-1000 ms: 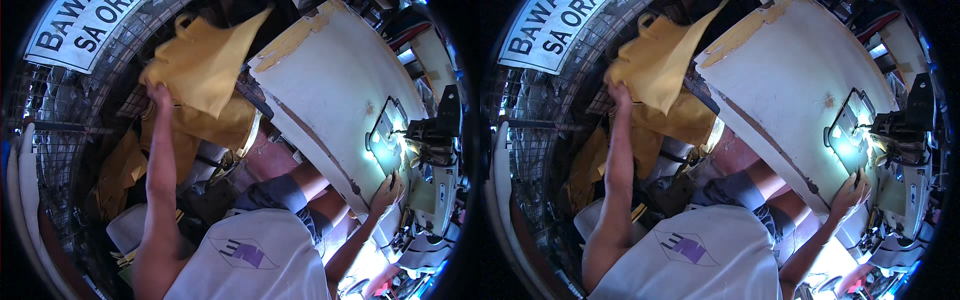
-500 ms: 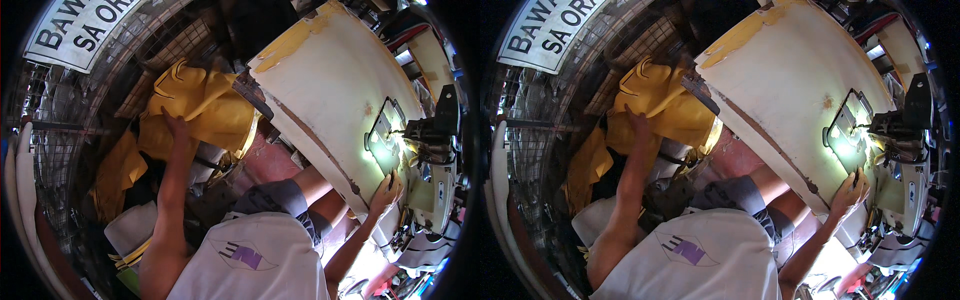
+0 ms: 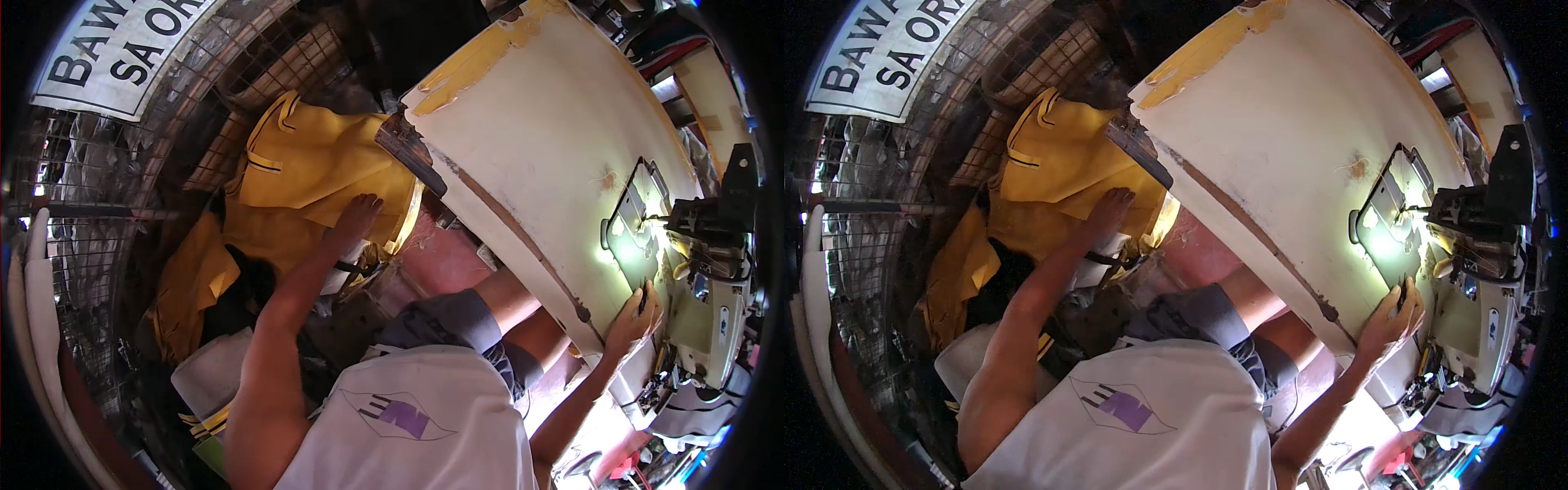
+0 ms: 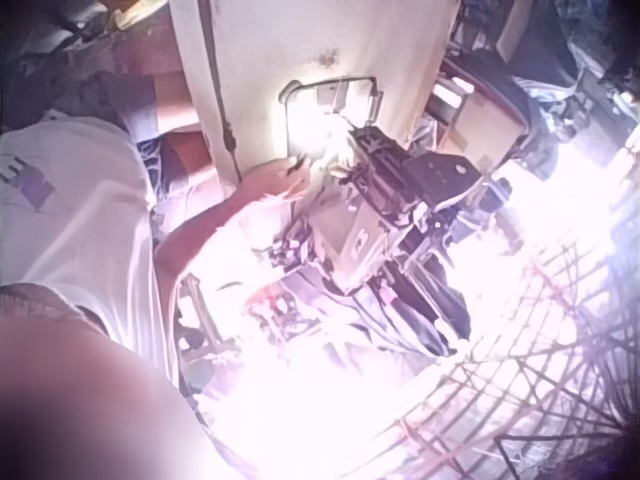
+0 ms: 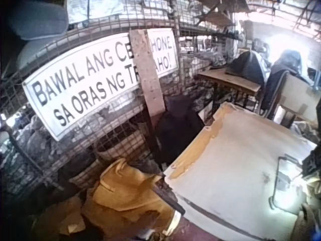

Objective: Sewing components of a yellow fabric bag together using an industrial sewing machine.

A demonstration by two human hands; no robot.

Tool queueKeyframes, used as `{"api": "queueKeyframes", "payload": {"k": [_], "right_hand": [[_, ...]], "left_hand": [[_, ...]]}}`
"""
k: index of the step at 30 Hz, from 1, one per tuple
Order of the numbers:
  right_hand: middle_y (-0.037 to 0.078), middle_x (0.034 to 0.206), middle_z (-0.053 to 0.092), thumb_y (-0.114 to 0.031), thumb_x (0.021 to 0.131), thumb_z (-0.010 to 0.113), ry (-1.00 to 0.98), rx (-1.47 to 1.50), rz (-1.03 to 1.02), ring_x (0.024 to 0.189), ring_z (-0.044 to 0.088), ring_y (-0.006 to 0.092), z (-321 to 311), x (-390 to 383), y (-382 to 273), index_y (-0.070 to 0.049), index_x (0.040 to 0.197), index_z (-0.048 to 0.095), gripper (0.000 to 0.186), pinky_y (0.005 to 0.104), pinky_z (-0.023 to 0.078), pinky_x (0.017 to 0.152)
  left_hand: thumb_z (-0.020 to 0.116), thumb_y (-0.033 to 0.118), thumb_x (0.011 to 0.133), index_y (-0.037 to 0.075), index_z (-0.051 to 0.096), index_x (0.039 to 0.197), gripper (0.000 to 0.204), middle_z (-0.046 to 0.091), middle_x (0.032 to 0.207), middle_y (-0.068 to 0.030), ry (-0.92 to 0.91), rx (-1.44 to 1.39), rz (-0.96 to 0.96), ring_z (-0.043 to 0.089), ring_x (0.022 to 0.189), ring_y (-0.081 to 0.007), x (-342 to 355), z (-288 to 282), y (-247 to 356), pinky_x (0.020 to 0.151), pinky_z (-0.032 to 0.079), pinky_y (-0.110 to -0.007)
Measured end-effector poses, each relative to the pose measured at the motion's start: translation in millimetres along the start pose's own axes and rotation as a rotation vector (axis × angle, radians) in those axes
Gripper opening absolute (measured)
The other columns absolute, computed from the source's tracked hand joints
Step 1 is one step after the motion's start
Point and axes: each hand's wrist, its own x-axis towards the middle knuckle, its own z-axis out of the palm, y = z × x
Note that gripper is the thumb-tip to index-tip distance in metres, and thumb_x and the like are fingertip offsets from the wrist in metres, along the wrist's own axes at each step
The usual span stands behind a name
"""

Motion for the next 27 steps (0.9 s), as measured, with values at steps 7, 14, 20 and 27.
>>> {"api": "queueKeyframes", "payload": {"k": [7,14,20,27], "right_hand": [[0.014,0.116,0.063,-0.015,0.095,0.056,0.012,-0.025,-0.039,0.11,0.056,0.0315,1.8,0.8,2.1,-0.002,0.118,0.064,0.027,0.0422,0.041,0.099],[0.013,0.115,0.064,-0.014,0.095,0.056,-0.006,-0.023,-0.008,0.11,0.056,0.0308,0.8,2.3,-2.4,-0.001,0.116,0.065,0.027,0.0419,0.041,0.099],[0.013,0.113,0.064,-0.012,0.094,0.057,0.013,-0.01,-0.013,0.108,0.057,0.0307,0.4,2.2,-5.6,-0.001,0.116,0.065,0.026,0.042,0.041,0.099],[0.014,0.113,0.064,-0.012,0.093,0.057,0.023,0.018,-0.043,0.107,0.057,0.0315,1.4,2.5,-2.3,-0.001,0.116,0.065,0.026,0.0424,0.042,0.098]], "left_hand": [[0.061,0.022,0.083,0.0,0.052,0.129,0.052,0.051,0.127,-0.0209,0.263,0.469,-0.192,0.046,0.123,-0.0386,55.7,-9.1,-35.5,0.105,0.035,-0.055],[0.06,0.044,0.086,0.003,0.06,0.118,0.052,0.053,0.12,-0.0178,0.112,0.404,-0.586,0.047,0.117,-0.0409,64.7,-13.7,-56.5,0.099,0.036,-0.057],[0.057,0.036,0.088,0.005,0.059,0.12,0.044,0.052,0.122,-0.0187,0.066,0.349,-0.617,0.047,0.116,-0.0415,69.5,-4.8,-62.6,0.097,0.037,-0.056],[0.064,0.026,0.083,0.004,0.058,0.115,0.039,0.051,0.122,-0.017,0.529,0.683,-0.548,0.048,0.115,-0.0371,28.6,-45.2,-91.3,0.094,0.04,-0.051]]}}
